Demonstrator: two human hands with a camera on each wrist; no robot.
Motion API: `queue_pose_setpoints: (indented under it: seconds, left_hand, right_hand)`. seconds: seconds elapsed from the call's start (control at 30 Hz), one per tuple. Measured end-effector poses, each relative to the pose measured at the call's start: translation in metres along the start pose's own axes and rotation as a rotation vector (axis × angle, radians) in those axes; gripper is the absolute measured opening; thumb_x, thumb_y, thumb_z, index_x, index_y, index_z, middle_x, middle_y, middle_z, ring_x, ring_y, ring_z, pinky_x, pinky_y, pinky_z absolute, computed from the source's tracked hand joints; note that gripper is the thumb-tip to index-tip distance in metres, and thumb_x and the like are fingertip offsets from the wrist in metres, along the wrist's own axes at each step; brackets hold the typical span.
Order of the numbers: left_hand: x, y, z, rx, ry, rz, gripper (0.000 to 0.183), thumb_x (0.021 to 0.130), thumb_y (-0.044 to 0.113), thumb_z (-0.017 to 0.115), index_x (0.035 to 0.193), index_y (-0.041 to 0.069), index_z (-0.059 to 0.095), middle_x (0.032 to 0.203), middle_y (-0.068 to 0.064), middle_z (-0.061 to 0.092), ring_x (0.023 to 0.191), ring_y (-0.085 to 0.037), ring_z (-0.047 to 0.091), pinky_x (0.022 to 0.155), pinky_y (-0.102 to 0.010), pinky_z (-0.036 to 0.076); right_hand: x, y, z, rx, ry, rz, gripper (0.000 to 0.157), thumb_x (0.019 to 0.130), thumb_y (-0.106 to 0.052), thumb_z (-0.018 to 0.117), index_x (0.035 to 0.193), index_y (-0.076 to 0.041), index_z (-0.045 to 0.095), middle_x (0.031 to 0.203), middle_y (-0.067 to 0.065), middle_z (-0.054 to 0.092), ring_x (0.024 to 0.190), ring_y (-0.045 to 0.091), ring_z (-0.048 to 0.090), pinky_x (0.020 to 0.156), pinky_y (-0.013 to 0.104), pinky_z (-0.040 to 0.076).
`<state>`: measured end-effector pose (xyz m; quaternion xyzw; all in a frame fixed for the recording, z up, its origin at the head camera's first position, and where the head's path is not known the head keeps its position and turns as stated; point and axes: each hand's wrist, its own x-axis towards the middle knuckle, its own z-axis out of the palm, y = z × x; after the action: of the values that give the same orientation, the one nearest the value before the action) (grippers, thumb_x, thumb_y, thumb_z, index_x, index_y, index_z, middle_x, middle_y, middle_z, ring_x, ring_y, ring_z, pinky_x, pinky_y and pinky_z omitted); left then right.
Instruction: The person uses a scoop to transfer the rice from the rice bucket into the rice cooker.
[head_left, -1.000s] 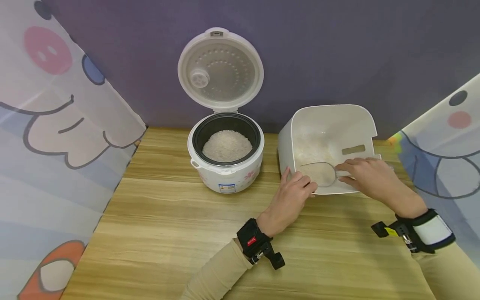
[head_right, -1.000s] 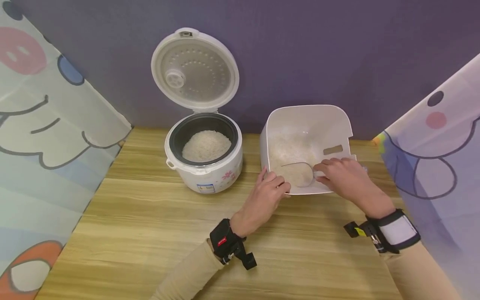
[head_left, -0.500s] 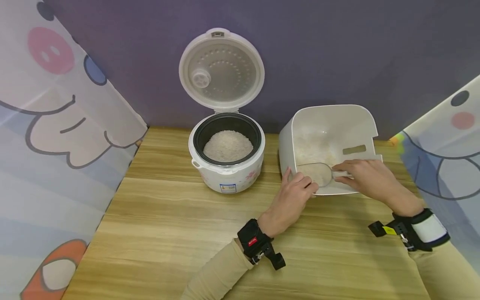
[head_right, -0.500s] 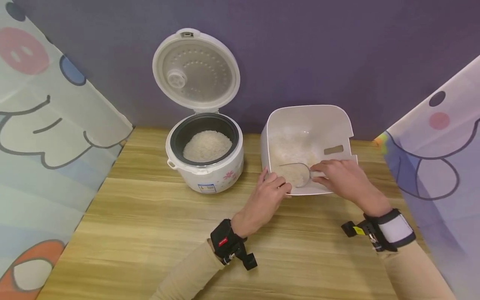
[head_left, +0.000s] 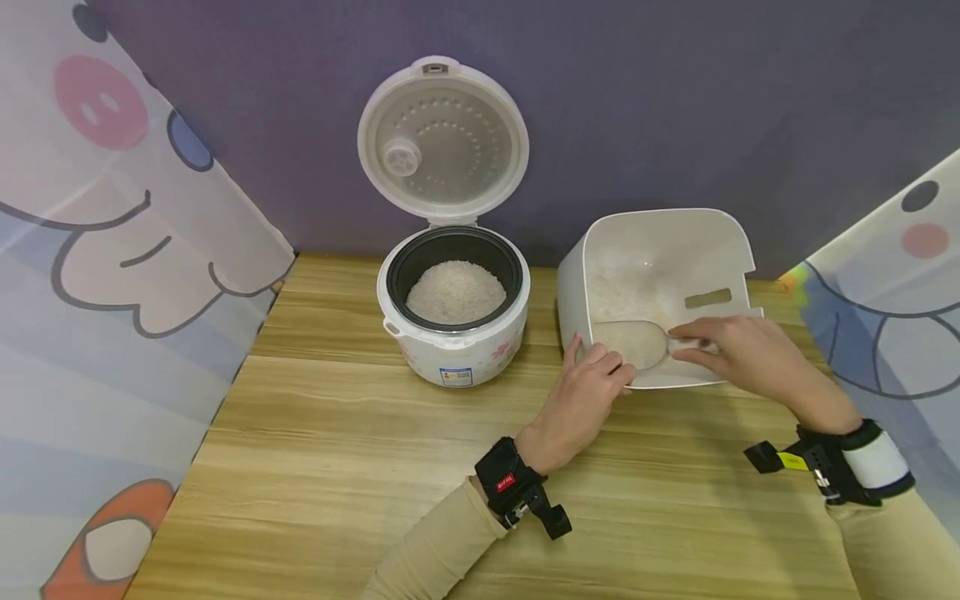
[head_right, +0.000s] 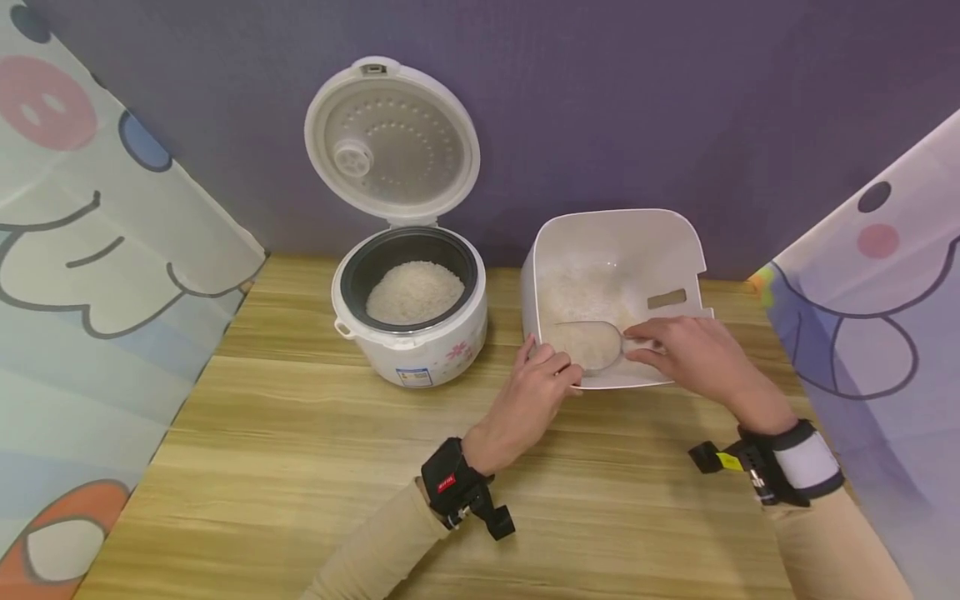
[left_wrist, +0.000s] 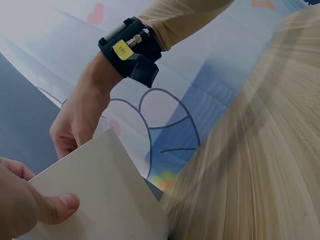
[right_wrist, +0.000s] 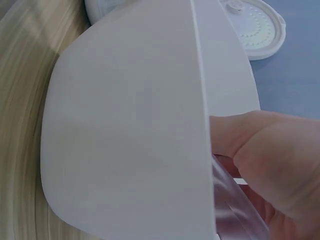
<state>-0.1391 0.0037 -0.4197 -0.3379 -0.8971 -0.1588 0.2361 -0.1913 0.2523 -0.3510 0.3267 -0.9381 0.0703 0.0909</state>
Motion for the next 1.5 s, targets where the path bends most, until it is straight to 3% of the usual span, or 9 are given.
queue_pose_setpoints:
  seconds: [0.53,0.97,1.27,1.5]
  left_hand:
    - [0.002,-0.002,-0.002,-0.032,0.008,-0.003,0.023,0.095,0.031,0.062,0.112,0.019,0.073,0.107,0.007,0.069,0.105,-0.012,0.057,0.116,-0.057,0.040]
    - [0.002,-0.004,-0.005,-0.038,0.013,-0.013,0.023,0.096,0.034,0.062,0.111,0.021,0.072,0.111,0.008,0.071,0.106,-0.012,0.058,0.116,-0.055,0.040]
    - [0.006,-0.006,-0.010,-0.050,0.014,-0.032,0.014,0.094,0.033,0.068,0.099,0.020,0.071,0.107,0.009,0.070,0.108,-0.012,0.057,0.115,-0.053,0.042]
    - [0.006,-0.007,-0.010,-0.060,0.024,-0.034,0.012,0.094,0.032,0.070,0.097,0.020,0.071,0.103,0.010,0.070,0.108,-0.012,0.057,0.115,-0.052,0.042]
  right_hand:
    - [-0.011,0.006,-0.010,0.031,0.062,0.038,0.033,0.081,-0.023,0.086,0.111,-0.009,0.080,0.085,0.004,0.078,0.064,0.020,0.069,0.044,0.024,0.035]
    - [-0.014,0.007,-0.014,0.051,0.092,0.051,0.034,0.081,-0.021,0.087,0.112,-0.010,0.080,0.085,0.003,0.078,0.066,0.020,0.071,0.050,0.026,0.044]
    - [-0.014,0.009,-0.018,0.098,0.112,0.037,0.034,0.082,-0.018,0.086,0.114,-0.008,0.079,0.088,0.006,0.079,0.064,0.019,0.072,0.054,0.030,0.053]
    - [-0.016,0.011,-0.027,0.099,0.121,0.057,0.032,0.083,-0.015,0.085,0.113,-0.008,0.078,0.086,0.006,0.079,0.066,0.020,0.074,0.053,0.025,0.051]
